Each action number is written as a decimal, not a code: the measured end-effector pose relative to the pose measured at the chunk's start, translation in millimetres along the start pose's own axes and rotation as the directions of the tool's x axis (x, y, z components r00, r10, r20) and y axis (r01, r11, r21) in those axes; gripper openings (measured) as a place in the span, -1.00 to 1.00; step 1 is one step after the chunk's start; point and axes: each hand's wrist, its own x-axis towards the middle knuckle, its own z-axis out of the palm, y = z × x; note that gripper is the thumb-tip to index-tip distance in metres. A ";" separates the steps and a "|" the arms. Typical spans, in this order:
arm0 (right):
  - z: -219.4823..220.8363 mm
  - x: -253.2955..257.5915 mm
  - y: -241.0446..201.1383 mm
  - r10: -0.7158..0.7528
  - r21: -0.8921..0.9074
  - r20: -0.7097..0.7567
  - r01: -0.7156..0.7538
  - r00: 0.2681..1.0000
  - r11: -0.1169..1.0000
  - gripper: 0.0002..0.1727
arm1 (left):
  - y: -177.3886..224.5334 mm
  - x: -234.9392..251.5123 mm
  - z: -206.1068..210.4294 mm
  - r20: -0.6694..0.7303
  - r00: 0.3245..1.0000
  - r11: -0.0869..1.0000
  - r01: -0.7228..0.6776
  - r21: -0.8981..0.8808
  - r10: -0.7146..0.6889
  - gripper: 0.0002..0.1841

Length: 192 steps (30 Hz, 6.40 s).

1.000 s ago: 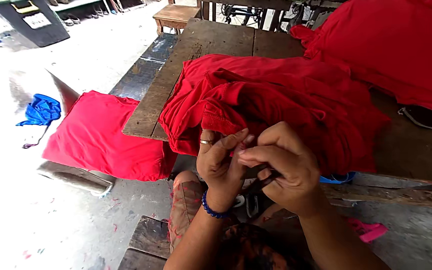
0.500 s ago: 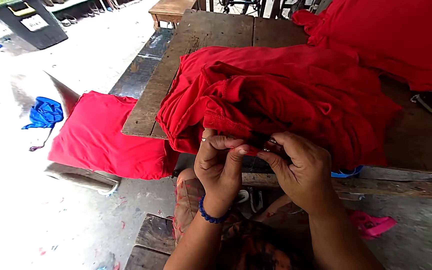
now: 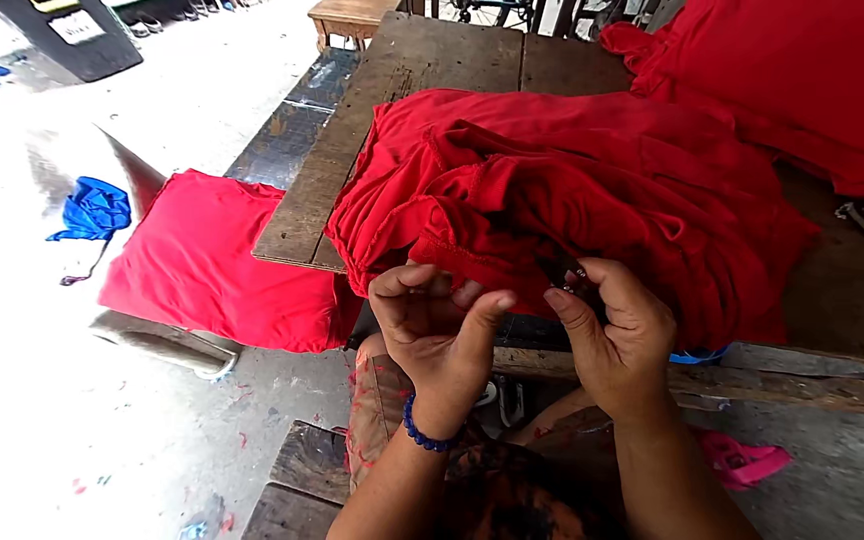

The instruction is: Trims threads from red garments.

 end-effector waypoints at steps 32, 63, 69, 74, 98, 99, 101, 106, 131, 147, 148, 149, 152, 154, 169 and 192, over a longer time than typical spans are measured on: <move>5.8 7.4 -8.7 -0.165 -0.239 0.073 0.178 0.983 0.954 -0.70 | 4.3 -6.1 -7.1 0.072 0.997 1.000 0.000 0.003 0.000 -0.90; 0.8 -1.6 -22.8 -0.110 -0.385 0.146 0.159 0.983 0.909 -0.68 | 2.5 -20.3 -4.9 0.005 1.000 0.978 0.016 0.208 -0.018 -0.91; 5.7 0.8 -27.4 -0.133 -0.448 0.137 0.181 0.982 0.875 -0.70 | -3.5 -25.4 -8.3 0.112 0.983 0.894 -0.177 0.412 0.143 -0.94; 4.7 1.2 -26.1 -0.068 -0.401 0.106 0.105 0.992 0.910 -0.69 | -4.3 -25.6 -9.0 0.082 0.994 0.952 -0.087 0.294 0.066 -0.89; -2.9 -10.7 11.0 -0.148 -0.200 0.004 0.146 0.989 0.969 -0.60 | 15.2 3.8 -12.6 0.082 0.990 0.857 -0.137 0.497 0.111 -0.85; -4.1 -9.4 11.8 -0.164 -0.192 0.015 0.163 0.986 0.968 -0.71 | 15.6 5.4 -11.4 0.096 0.988 0.845 -0.154 0.513 0.122 -0.88; -11.0 -0.9 14.4 -0.176 -0.125 0.039 0.180 0.984 0.976 -0.87 | 15.9 6.8 -11.1 0.142 0.984 0.866 -0.163 0.474 0.108 -0.89; -30.9 39.2 30.8 0.007 0.219 0.108 -0.031 0.994 0.975 -0.89 | 18.6 12.0 -21.4 0.209 0.959 0.930 0.106 0.352 -0.189 -0.82; -23.8 67.6 39.3 0.293 0.447 0.245 -0.375 0.924 0.812 -0.76 | 2.9 20.4 -22.2 0.286 0.907 0.923 0.215 0.318 -0.310 -0.90; -30.8 25.0 -23.1 -0.101 -0.403 0.221 0.185 0.970 0.896 -0.64 | 18.6 16.9 -14.8 0.284 0.926 0.930 0.148 0.337 -0.250 -0.82; -28.7 23.3 -25.7 -0.119 -0.444 0.231 0.213 0.966 0.870 -0.64 | 18.6 16.3 -15.1 0.306 0.925 0.928 0.109 0.356 -0.226 -0.82; -26.5 22.2 -27.1 -0.136 -0.472 0.235 0.235 0.963 0.850 -0.63 | 18.3 15.6 -15.6 0.325 0.924 0.927 0.074 0.368 -0.202 -0.82; -22.4 21.7 -30.1 -0.163 -0.519 0.229 0.262 0.960 0.813 -0.63 | 17.5 13.5 -16.9 0.359 0.921 0.914 -0.012 0.406 -0.148 -0.81; -21.3 21.6 -32.2 -0.167 -0.541 0.231 0.269 0.958 0.797 -0.63 | 17.2 12.9 -17.3 0.367 0.921 0.902 -0.044 0.430 -0.130 -0.80; -41.5 37.8 31.1 0.268 0.250 0.335 -0.360 0.903 0.899 -0.83 | 16.9 20.6 -22.8 0.283 0.933 0.955 0.149 0.255 -0.221 -0.80; -49.6 42.0 42.9 0.301 0.635 0.335 -0.450 0.893 0.628 -0.75 | 8.4 8.5 -6.6 0.144 0.950 0.927 0.224 0.300 -0.276 -0.85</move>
